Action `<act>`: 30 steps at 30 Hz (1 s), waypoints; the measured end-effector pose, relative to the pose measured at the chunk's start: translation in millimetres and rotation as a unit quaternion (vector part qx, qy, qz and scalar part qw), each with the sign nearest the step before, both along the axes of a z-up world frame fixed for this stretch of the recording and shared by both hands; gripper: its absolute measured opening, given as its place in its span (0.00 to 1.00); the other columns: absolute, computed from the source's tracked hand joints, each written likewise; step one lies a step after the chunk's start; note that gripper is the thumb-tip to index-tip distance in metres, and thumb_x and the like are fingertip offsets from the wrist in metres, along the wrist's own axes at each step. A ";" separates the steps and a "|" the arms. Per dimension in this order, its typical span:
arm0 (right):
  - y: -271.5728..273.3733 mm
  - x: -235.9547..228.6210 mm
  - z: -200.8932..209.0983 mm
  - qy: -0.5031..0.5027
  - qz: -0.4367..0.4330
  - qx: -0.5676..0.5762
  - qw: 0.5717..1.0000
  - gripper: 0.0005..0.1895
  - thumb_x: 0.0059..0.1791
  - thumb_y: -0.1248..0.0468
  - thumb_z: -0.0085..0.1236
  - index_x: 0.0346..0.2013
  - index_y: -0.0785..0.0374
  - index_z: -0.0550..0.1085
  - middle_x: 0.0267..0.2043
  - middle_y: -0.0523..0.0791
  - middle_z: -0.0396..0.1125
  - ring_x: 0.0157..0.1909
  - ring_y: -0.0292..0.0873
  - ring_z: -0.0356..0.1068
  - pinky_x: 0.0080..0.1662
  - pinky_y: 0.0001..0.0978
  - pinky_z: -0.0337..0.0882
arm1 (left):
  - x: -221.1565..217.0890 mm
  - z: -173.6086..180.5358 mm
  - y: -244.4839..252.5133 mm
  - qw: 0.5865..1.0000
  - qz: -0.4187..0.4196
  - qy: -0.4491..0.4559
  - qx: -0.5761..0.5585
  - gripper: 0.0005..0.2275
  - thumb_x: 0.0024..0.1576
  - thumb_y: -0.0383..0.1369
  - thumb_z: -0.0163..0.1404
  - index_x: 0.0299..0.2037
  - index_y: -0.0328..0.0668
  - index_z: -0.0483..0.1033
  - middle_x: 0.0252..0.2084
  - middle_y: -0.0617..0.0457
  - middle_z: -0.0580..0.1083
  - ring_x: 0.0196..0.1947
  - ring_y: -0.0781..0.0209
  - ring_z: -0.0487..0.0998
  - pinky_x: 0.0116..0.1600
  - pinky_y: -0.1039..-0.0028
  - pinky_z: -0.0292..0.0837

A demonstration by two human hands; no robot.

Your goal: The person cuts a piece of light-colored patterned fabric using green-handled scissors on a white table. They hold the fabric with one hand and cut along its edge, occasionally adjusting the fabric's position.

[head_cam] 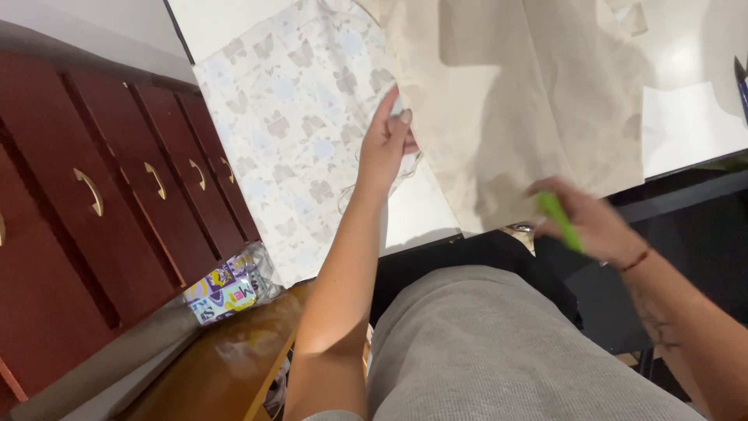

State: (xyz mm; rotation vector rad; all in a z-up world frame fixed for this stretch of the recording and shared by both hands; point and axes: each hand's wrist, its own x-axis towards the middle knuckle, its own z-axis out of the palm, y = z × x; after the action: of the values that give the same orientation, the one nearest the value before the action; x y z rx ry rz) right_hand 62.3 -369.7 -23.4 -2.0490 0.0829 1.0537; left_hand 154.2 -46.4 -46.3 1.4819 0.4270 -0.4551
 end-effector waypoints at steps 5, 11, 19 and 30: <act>48.6 -7.6 -1.9 0.169 -0.017 0.135 0.976 0.32 0.45 0.43 0.54 0.54 0.62 0.72 0.27 0.55 0.79 0.35 0.54 0.81 0.42 0.45 0.77 | -31.0 -50.6 5.2 0.996 -0.082 -0.031 0.027 0.09 0.61 0.35 0.53 0.46 0.41 0.75 0.32 0.47 0.79 0.33 0.61 0.83 0.38 0.77 0.81; 83.6 6.6 -6.2 0.203 -0.037 0.186 0.961 0.22 0.48 0.48 0.56 0.41 0.65 0.74 0.25 0.54 0.73 0.32 0.53 0.81 0.38 0.42 0.78 | -46.1 -32.6 8.3 0.992 -0.099 -0.029 0.076 0.06 0.61 0.34 0.53 0.41 0.41 0.79 0.31 0.48 0.78 0.32 0.60 0.83 0.43 0.71 0.79; 127.5 26.8 -1.3 0.129 -0.048 0.180 0.974 0.31 0.48 0.41 0.52 0.49 0.66 0.71 0.26 0.52 0.72 0.32 0.52 0.78 0.41 0.44 0.76 | -54.1 -13.1 0.0 0.996 -0.056 -0.058 0.040 0.05 0.60 0.32 0.54 0.40 0.40 0.80 0.31 0.47 0.78 0.37 0.59 0.82 0.47 0.71 0.78; 140.4 19.2 -15.9 0.058 -0.097 0.166 0.980 0.26 0.50 0.42 0.54 0.43 0.65 0.72 0.16 0.48 0.69 0.23 0.47 0.75 0.37 0.37 0.74 | -57.4 -18.8 4.8 0.995 -0.068 -0.056 0.053 0.06 0.61 0.35 0.53 0.40 0.43 0.79 0.33 0.48 0.79 0.39 0.61 0.78 0.49 0.69 0.75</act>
State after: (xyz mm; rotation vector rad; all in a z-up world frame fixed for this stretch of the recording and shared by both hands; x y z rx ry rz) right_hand 81.5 -229.3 -39.3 -1.6436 0.1528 0.9904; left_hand 96.8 -41.5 -65.0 1.6365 0.2658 -0.4588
